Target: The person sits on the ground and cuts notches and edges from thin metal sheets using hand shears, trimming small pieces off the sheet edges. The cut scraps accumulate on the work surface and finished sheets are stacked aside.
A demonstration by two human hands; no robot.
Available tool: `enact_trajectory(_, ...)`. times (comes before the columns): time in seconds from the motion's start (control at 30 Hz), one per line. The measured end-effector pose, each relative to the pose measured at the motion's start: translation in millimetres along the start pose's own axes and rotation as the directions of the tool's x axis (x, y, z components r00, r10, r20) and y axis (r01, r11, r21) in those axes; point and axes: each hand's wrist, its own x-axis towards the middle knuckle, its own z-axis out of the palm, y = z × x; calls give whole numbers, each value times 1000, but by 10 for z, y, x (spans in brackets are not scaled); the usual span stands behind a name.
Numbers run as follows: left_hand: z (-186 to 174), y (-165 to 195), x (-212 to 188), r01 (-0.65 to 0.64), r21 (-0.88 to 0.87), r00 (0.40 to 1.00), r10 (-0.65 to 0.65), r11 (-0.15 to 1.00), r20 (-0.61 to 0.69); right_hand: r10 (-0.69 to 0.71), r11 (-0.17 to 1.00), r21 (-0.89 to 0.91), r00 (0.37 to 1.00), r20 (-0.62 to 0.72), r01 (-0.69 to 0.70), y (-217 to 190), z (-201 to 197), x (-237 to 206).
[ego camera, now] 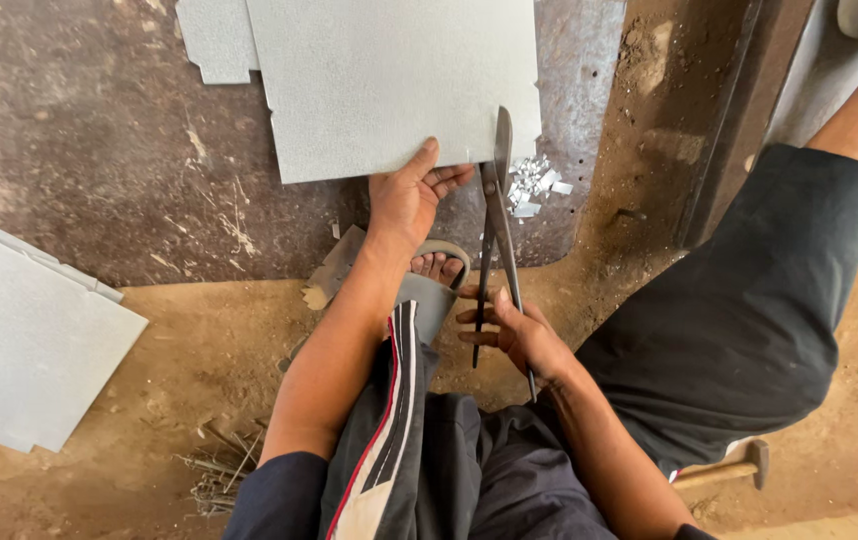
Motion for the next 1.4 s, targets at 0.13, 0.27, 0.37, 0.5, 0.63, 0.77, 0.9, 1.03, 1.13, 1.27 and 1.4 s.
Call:
enact_trajectory(0.13,-60,-21,-8,14,-21,1000,-14,1000,-8,-26,851,-516,973,-231,-100,7,3,59)
enact_trajectory(0.27,-59,-27,-3,-51,-16,998,50,999,-28,-96,750,-648,948,-304,-132,37,79,80)
enact_trajectory(0.37,-48,20,1,-153,-121,978,133,981,-159,-104,726,-677,953,-286,-123,12,111,48)
enact_trajectory(0.5,-68,91,-4,-194,-28,959,183,981,-216,29,930,-349,971,-237,-113,-1,94,-12)
enact_trajectory(0.63,-131,102,-12,-205,-56,966,193,977,-171,110,940,-295,971,-213,-171,117,84,30)
enact_trajectory(0.77,-216,108,-32,-203,-28,962,194,979,-190,-32,708,-703,992,-126,-67,124,-107,49)
enact_trajectory(0.9,-460,229,-188,-235,-55,960,223,970,-170,287,665,-740,950,127,-102,-383,-814,-15)
enact_trajectory(1.03,-798,311,-490,-193,26,969,195,981,-150,430,-21,-999,902,30,43,-1032,-1351,310)
enact_trajectory(1.13,-960,351,-527,-172,50,971,178,984,-157,567,-286,-953,819,-85,99,-1363,-1330,589)
enact_trajectory(1.27,-1056,337,-525,-176,21,964,177,984,-196,491,-263,-948,871,29,180,-1508,-1181,684)
enact_trajectory(1.4,-1094,291,-547,-197,19,961,197,980,-196,507,-264,-953,862,-4,151,-1465,-1090,593)
